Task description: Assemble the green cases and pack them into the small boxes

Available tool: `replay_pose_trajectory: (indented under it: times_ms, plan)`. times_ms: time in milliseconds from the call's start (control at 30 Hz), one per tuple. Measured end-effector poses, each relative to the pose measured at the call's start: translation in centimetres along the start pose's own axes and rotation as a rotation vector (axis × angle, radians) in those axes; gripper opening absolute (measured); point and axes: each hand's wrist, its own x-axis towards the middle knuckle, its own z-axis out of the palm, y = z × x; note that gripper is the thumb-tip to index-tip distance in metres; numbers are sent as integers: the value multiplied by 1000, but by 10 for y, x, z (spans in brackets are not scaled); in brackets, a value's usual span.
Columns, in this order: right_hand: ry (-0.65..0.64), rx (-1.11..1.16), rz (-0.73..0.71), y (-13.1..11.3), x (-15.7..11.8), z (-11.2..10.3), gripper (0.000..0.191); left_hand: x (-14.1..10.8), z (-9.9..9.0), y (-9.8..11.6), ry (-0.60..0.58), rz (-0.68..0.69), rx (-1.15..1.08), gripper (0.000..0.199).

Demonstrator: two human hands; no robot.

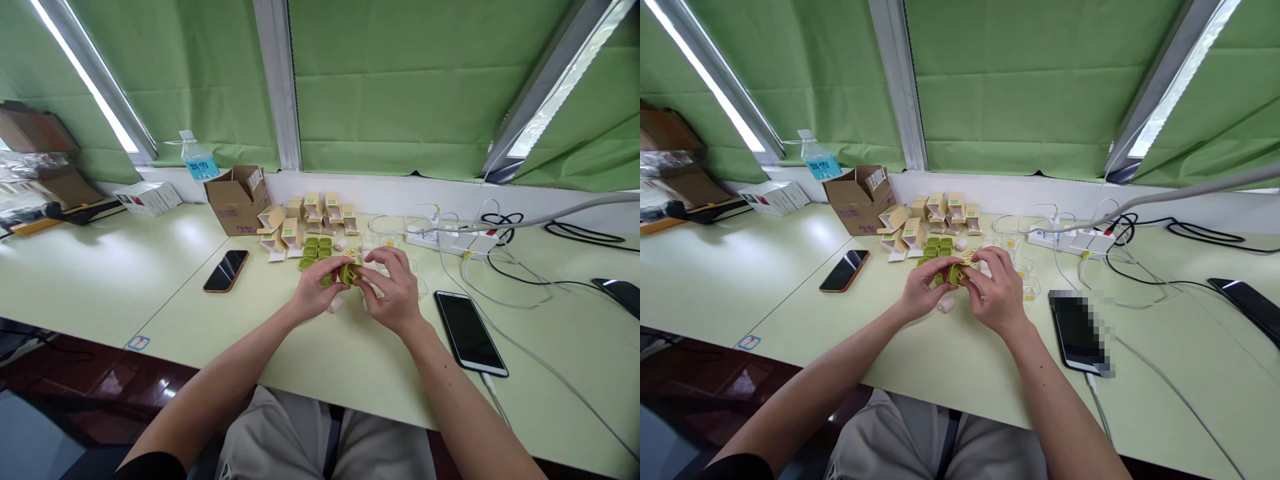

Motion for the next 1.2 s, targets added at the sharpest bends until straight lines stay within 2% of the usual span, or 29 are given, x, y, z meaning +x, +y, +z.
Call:
replay_pose_trajectory:
  times_ms: [233,633,733,867,1200]
  plan:
    - [-104,-31,-32,2,1,-4,21,0,-1,-1,-28,-18,-40,45]
    - [-121,109,40,2,-1,-1,21,-2,1,-6,-29,-44,-74,48]
    - [-107,149,49,3,-2,2,22,-3,2,-7,-30,-55,-92,49]
    - [-88,95,35,0,-3,5,25,-3,2,-5,-45,-43,-97,49]
    - [115,142,28,-5,-3,10,24,1,-1,4,-3,13,42,49]
